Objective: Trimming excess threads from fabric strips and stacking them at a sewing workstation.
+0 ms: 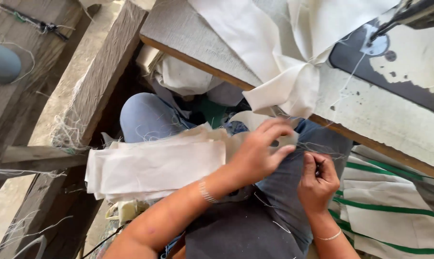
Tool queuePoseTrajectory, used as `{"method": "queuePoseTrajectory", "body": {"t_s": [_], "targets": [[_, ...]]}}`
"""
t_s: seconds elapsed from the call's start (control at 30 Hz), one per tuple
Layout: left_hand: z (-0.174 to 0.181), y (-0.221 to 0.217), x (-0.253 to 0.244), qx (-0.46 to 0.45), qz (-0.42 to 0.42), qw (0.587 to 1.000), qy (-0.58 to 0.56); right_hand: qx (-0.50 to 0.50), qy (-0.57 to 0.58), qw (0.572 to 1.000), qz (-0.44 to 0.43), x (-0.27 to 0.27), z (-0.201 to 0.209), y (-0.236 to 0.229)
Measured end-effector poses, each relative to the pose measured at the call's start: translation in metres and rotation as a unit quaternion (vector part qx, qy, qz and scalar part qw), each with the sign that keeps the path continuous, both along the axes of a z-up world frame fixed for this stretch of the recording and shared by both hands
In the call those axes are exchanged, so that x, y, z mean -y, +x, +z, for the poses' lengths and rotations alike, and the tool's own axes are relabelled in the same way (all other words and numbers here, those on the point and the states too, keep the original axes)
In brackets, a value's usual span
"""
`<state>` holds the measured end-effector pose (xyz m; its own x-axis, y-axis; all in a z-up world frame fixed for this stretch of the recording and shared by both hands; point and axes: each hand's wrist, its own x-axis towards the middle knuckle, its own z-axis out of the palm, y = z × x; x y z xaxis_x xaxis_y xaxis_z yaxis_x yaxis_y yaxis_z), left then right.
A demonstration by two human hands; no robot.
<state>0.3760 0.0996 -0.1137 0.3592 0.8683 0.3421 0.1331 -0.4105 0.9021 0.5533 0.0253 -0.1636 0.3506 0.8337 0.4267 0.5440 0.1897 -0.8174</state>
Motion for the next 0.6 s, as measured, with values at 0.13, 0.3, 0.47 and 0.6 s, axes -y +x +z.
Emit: {"method": "queuePoseTrajectory", "body": {"t_s": [0.13, 0.3, 0.47, 0.6], "targets": [[-0.012, 0.053, -0.001, 0.081, 0.140, 0.972, -0.168, 0.020, -0.005, 1.000, -0.019, 0.020, 0.022, 0.007], [0.002, 0.041, -0.006, 0.040, 0.150, 0.957, -0.244, 0.045, -0.055, 0.997, -0.008, 0.040, 0.027, 0.013], [0.061, -0.030, 0.035, -0.027, 0.065, 0.979, -0.190, 0.169, -0.085, 0.977, 0.093, 0.037, 0.059, 0.021], [0.118, -0.112, 0.074, -0.120, -0.012, 0.965, -0.233, 0.191, -0.126, 0.961, 0.156, 0.034, 0.094, 0.003]]}}
